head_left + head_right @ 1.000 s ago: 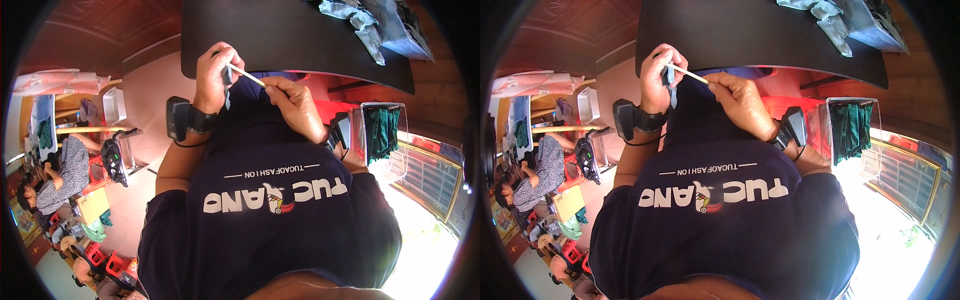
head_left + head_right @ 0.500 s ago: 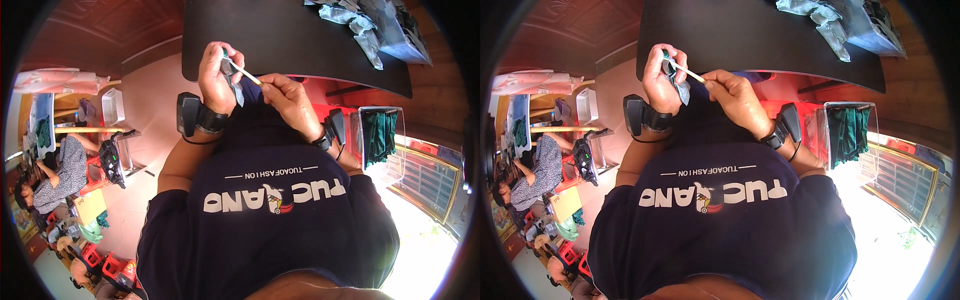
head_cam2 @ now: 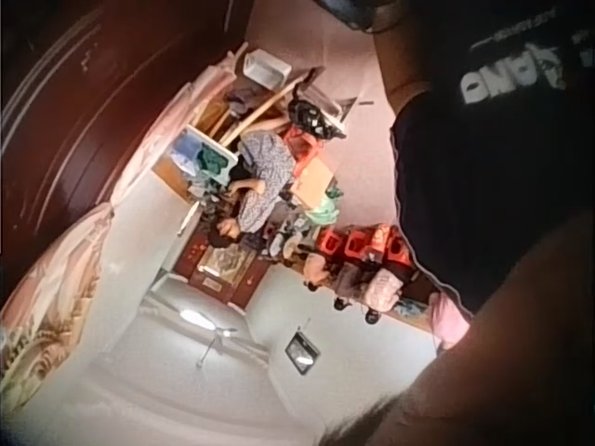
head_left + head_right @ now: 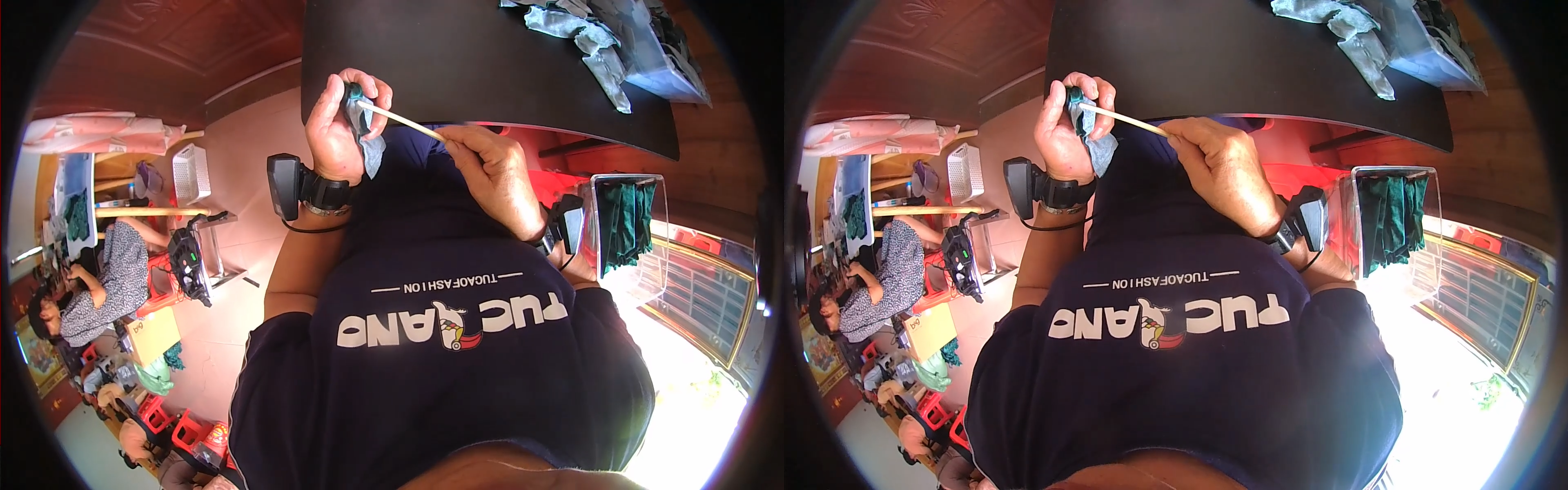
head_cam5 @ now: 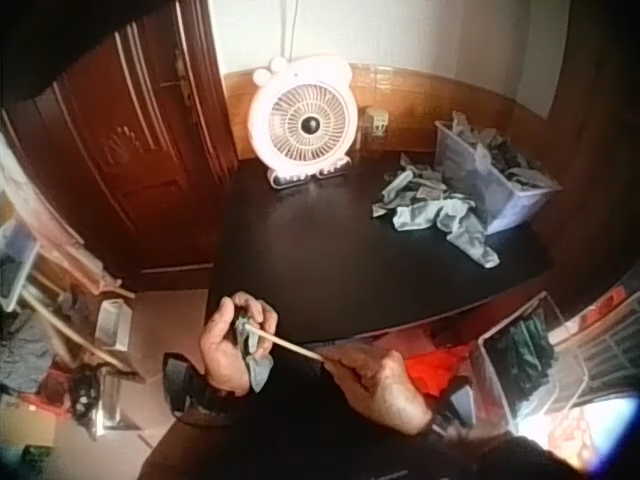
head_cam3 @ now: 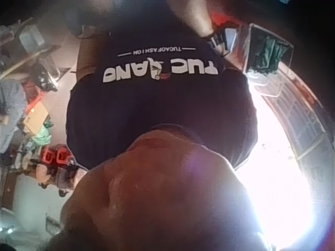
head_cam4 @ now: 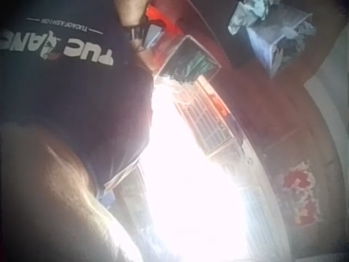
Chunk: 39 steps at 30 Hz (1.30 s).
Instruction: Applying finish to the edges of leather strips using a wooden applicator stick.
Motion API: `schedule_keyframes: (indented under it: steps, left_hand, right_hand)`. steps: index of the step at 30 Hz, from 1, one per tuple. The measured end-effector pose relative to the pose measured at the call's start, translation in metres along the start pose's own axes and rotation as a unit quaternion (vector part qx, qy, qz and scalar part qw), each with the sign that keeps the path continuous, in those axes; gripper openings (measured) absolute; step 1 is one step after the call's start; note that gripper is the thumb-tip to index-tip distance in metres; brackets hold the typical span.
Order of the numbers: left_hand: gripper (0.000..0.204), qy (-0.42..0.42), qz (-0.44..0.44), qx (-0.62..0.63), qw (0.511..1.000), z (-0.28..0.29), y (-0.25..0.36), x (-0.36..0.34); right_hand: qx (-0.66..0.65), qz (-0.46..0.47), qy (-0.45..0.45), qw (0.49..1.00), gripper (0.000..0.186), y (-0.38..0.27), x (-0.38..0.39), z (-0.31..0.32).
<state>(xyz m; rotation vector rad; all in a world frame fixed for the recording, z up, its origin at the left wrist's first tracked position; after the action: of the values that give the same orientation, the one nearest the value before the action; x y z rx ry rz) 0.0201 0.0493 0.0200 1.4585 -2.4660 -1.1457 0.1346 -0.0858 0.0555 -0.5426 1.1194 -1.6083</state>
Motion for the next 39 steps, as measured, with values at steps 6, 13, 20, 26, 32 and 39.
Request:
schedule_keyframes:
  steps: [6, 13, 20, 26, 32, 39]
  left_hand:
    - [0.041, 0.013, 0.002, -0.047, 0.999, -0.004, 0.002, 0.001]
    - [0.045, -0.059, -0.021, -0.07, 0.996, -0.021, -0.007, 0.001]
    - [0.054, -0.084, 0.026, -0.08, 0.993, -0.032, -0.018, 0.006]
    - [0.039, 0.023, -0.041, -0.085, 0.995, -0.022, -0.009, 0.004]
    - [0.039, 0.049, 0.006, -0.003, 0.999, 0.001, -0.004, -0.001]
    - [0.039, 0.068, 0.01, -0.042, 0.997, 0.0, -0.002, 0.001]
  right_hand:
    - [0.035, -0.004, 0.003, 0.999, 0.015, 0.0, 0.0, 0.001]
    - [-0.078, -0.083, -0.042, 0.993, 0.014, 0.013, 0.006, -0.012]
    - [-0.192, -0.133, -0.078, 0.969, 0.015, 0.023, 0.007, -0.023]
    - [-0.18, -0.143, -0.063, 0.971, 0.015, 0.023, 0.001, -0.022]
    - [-0.006, -0.074, -0.01, 0.997, 0.01, 0.004, -0.003, 0.006]
    - [-0.022, -0.051, -0.013, 0.998, 0.011, 0.008, -0.004, 0.001]
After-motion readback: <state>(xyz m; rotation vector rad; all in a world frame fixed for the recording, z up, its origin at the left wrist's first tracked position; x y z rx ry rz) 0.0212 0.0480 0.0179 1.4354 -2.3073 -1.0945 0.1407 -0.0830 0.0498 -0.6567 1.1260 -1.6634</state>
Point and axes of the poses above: each hand's wrist, its own x-axis away from the middle knuckle, its own z-axis out of the back of the hand, y = z × x, the point moved 7 cm from there along -x, towards the middle knuckle, and after that the axes turned 10 degrees about -z, right-handed, at the moved point
